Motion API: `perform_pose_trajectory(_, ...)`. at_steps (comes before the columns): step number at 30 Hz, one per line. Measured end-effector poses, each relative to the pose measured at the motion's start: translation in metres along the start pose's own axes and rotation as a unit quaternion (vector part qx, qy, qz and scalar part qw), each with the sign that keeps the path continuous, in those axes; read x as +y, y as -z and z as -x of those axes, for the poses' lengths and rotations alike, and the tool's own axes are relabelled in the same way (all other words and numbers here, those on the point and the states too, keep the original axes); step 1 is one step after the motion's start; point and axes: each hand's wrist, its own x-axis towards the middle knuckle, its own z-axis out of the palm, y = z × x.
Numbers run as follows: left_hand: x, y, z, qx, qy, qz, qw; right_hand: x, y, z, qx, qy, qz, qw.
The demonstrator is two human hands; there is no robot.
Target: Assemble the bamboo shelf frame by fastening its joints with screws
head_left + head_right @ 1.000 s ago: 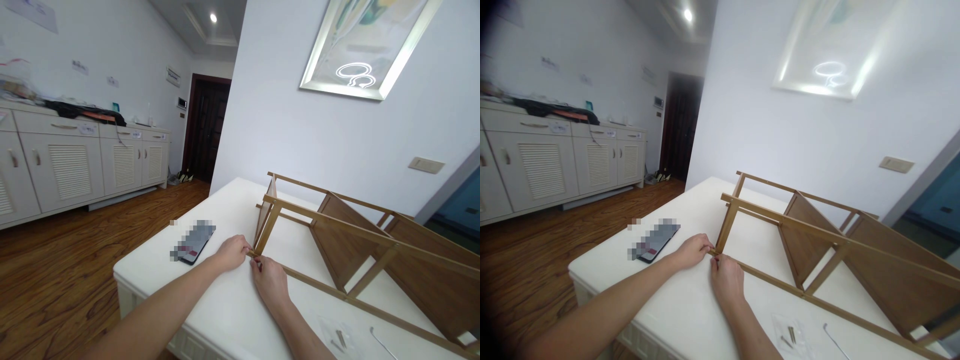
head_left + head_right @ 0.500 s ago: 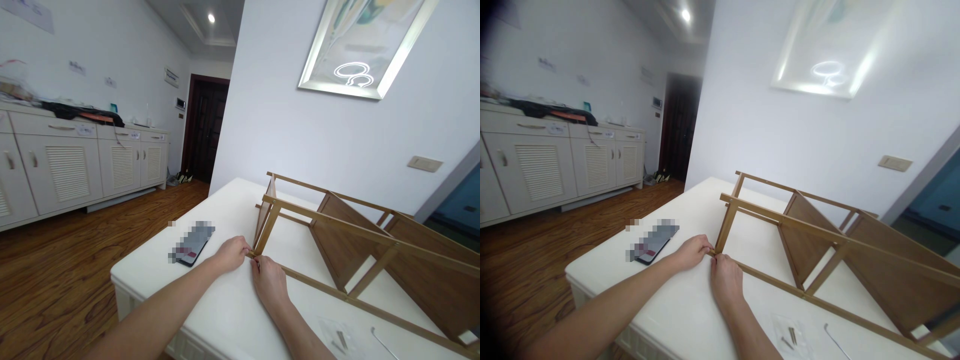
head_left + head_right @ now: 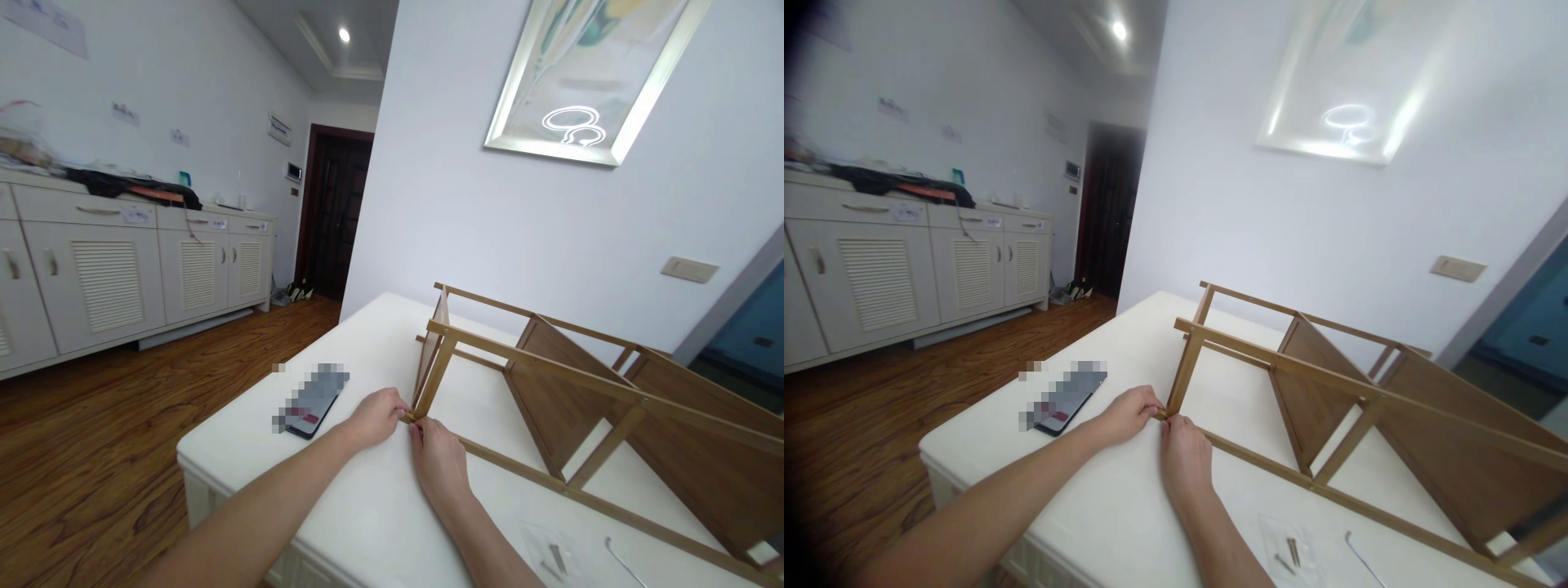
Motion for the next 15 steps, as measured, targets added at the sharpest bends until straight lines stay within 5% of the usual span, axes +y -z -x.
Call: perform_pose_trajectory(15,0.0001,-0.0008,-0.0008,-0.002,0.014,0.004,1.000,0.0079,-0.0032,-0.0001,0.072,-0.016,-0.098,0.992)
